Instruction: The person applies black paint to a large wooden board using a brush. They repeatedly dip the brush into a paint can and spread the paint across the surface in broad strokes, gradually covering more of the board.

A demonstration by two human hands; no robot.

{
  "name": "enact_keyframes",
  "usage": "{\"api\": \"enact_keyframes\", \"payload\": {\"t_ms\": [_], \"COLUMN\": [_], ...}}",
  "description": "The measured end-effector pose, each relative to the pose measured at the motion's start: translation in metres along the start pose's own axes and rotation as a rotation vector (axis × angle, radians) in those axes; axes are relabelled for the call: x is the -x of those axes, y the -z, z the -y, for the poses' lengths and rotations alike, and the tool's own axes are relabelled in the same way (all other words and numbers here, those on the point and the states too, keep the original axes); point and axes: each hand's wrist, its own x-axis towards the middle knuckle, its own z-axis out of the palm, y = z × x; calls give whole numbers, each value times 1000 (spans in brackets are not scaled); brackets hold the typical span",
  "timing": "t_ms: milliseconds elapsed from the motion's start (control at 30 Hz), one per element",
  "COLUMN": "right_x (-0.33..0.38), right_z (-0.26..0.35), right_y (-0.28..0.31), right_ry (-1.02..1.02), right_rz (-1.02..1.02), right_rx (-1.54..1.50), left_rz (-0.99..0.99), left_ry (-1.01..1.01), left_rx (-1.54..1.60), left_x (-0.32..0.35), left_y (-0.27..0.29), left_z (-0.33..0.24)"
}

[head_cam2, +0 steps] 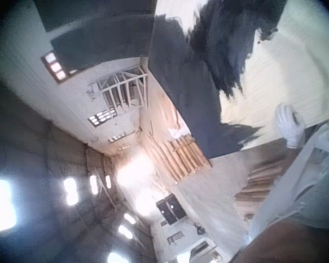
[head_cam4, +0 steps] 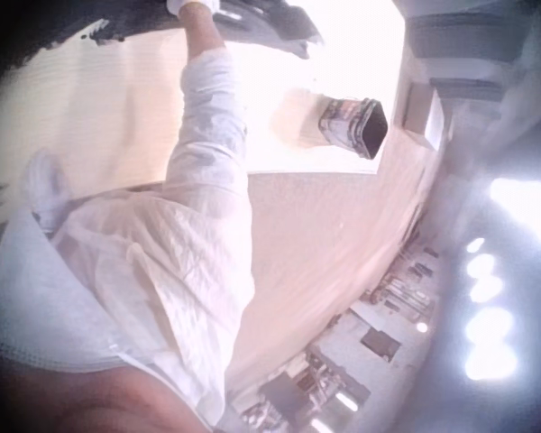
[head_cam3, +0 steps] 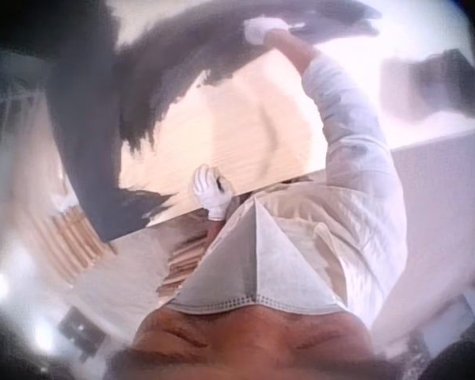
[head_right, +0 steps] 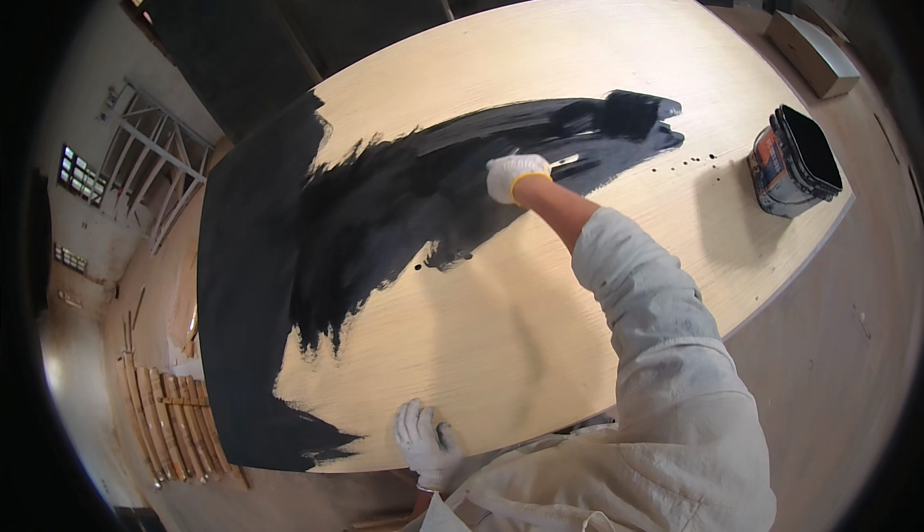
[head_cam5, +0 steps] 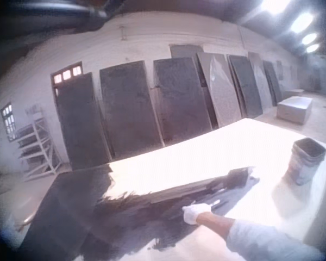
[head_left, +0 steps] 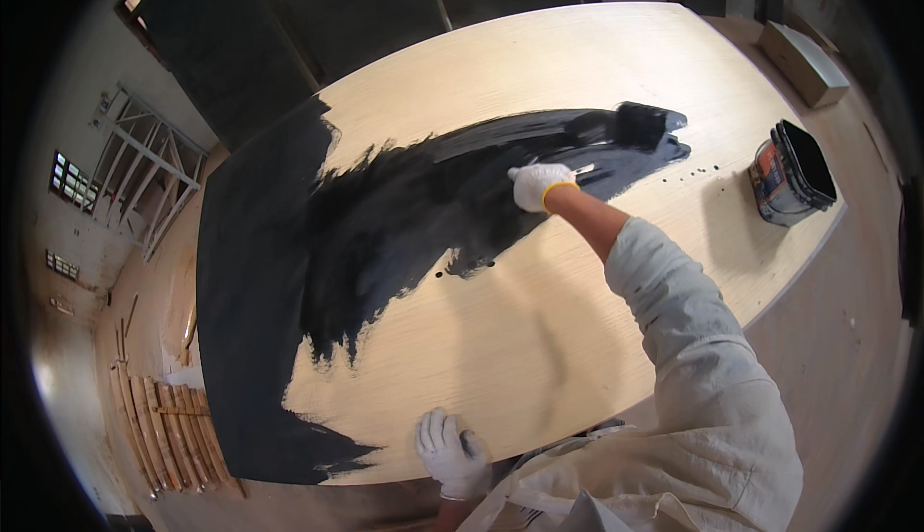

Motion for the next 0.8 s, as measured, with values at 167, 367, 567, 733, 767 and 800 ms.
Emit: {"api": "enact_keyframes", "payload": {"t_ms": [167,367,567,733,767,800], "right_x": [-44,-7,57,-37,-58,-80], "right_z": [-170,-244,-197,-387,-379,-388], "right_y": [20,18,2,22,32,45], "right_ry": [-263,-323,-58,-387,-437,-425], "right_rz": [-66,-151,-91,-214,-161,-87], "right_rx": [12,-47,-32,-30,-32,-40], "left_rz": [-15,-17,-12,-20,-18,-19], "left_ry": [7,-9,-46,-37,-30,-51], "left_rx": [-20,-70,-81,-77,-99,-95], "left_x": [8,2,6,-4,-1,-8], "left_y": [-2,2,-3,-9,-8,-14], "left_z": [3,-6,-8,-12,-13,-11]}}
